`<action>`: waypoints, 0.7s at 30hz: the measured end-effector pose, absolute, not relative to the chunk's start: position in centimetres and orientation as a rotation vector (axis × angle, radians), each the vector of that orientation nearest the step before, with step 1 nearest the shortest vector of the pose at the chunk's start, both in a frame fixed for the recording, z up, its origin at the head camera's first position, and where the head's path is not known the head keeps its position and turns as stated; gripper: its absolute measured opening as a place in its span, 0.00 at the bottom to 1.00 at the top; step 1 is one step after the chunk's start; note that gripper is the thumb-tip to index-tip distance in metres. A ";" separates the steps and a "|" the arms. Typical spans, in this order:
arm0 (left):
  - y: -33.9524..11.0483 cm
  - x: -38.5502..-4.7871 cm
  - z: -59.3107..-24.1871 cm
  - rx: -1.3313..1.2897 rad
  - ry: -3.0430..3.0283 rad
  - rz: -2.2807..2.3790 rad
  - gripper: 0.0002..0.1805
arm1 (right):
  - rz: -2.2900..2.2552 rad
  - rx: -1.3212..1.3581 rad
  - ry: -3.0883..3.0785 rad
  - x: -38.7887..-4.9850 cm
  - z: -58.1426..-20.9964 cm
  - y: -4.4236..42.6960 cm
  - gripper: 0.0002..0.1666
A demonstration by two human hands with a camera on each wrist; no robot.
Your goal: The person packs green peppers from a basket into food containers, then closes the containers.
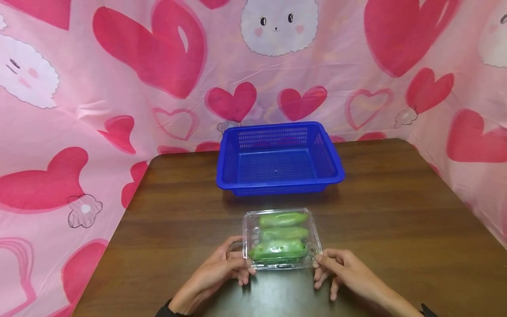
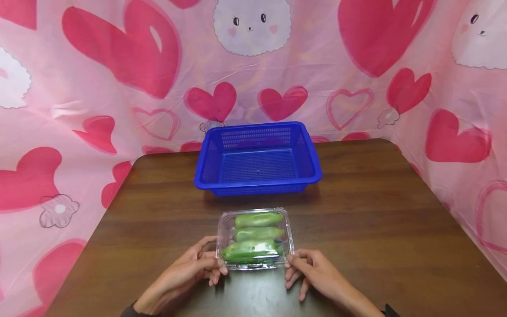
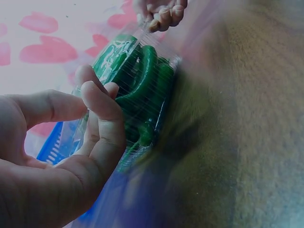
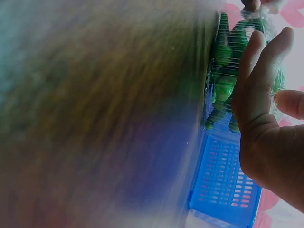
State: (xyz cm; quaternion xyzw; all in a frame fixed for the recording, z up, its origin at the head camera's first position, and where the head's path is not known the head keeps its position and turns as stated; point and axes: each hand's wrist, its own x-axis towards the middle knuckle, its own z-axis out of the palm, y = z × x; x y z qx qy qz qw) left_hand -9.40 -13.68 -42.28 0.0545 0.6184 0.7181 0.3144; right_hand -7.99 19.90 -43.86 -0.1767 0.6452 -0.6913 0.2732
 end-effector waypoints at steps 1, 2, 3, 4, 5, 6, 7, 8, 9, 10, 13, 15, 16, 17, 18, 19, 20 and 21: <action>-13.6 -9.5 -42.3 0.146 1.630 1.891 0.42 | -1.862 -0.473 1.740 -7.9 -43.9 20.0 0.22; -13.6 -9.5 -42.4 0.149 1.630 1.890 0.42 | -1.862 -0.461 1.745 -7.9 -43.8 20.0 0.22; -13.5 -9.6 -42.4 0.153 1.630 1.889 0.42 | -1.866 -0.460 1.748 -7.8 -43.8 20.0 0.22; -13.4 -9.7 -42.4 0.159 1.631 1.888 0.41 | -1.869 -0.459 1.754 -7.7 -43.9 20.1 0.22; -13.4 -9.7 -42.4 0.164 1.632 1.889 0.41 | -1.879 -0.468 1.754 -7.7 -43.9 20.1 0.22; -13.3 -9.8 -42.4 0.169 1.634 1.889 0.41 | -1.889 -0.477 1.755 -7.6 -44.1 20.2 0.21; -13.2 -9.9 -42.5 0.170 1.635 1.889 0.41 | -1.895 -0.479 1.757 -7.5 -44.1 20.2 0.21; -13.2 -9.9 -42.5 0.171 1.637 1.888 0.41 | -1.901 -0.482 1.761 -7.4 -44.1 20.2 0.20; -13.2 -9.9 -42.4 0.172 1.638 1.886 0.41 | -1.904 -0.492 1.763 -7.4 -44.2 20.2 0.20; -13.2 -9.9 -42.4 0.175 1.638 1.883 0.41 | -1.903 -0.493 1.763 -7.4 -44.2 20.2 0.20; -13.5 -10.1 -42.2 0.181 1.627 1.857 0.41 | -1.893 -0.500 1.772 -7.7 -44.1 20.2 0.20; -14.0 -10.2 -41.9 0.192 1.622 1.828 0.41 | -1.868 -0.493 1.789 -7.9 -44.1 20.4 0.20; -14.2 -10.3 -41.8 0.198 1.624 1.810 0.41 | -1.853 -0.497 1.810 -8.0 -44.0 20.5 0.20; -14.4 -10.4 -41.7 0.202 1.635 1.790 0.41 | -1.836 -0.498 1.837 -8.1 -43.9 20.7 0.20; -14.7 -10.5 -41.5 0.214 1.661 1.768 0.41 | -1.815 -0.493 1.872 -8.1 -43.8 21.0 0.20; -15.0 -10.5 -41.4 0.223 1.704 1.745 0.40 | -1.789 -0.483 1.930 -8.0 -43.6 21.2 0.21; -15.2 -10.6 -41.2 0.228 1.763 1.726 0.39 | -1.768 -0.490 2.012 -8.0 -43.4 21.5 0.21; -15.5 -10.7 -41.0 0.233 1.839 1.711 0.38 | -1.747 -0.482 2.119 -7.9 -43.1 21.7 0.21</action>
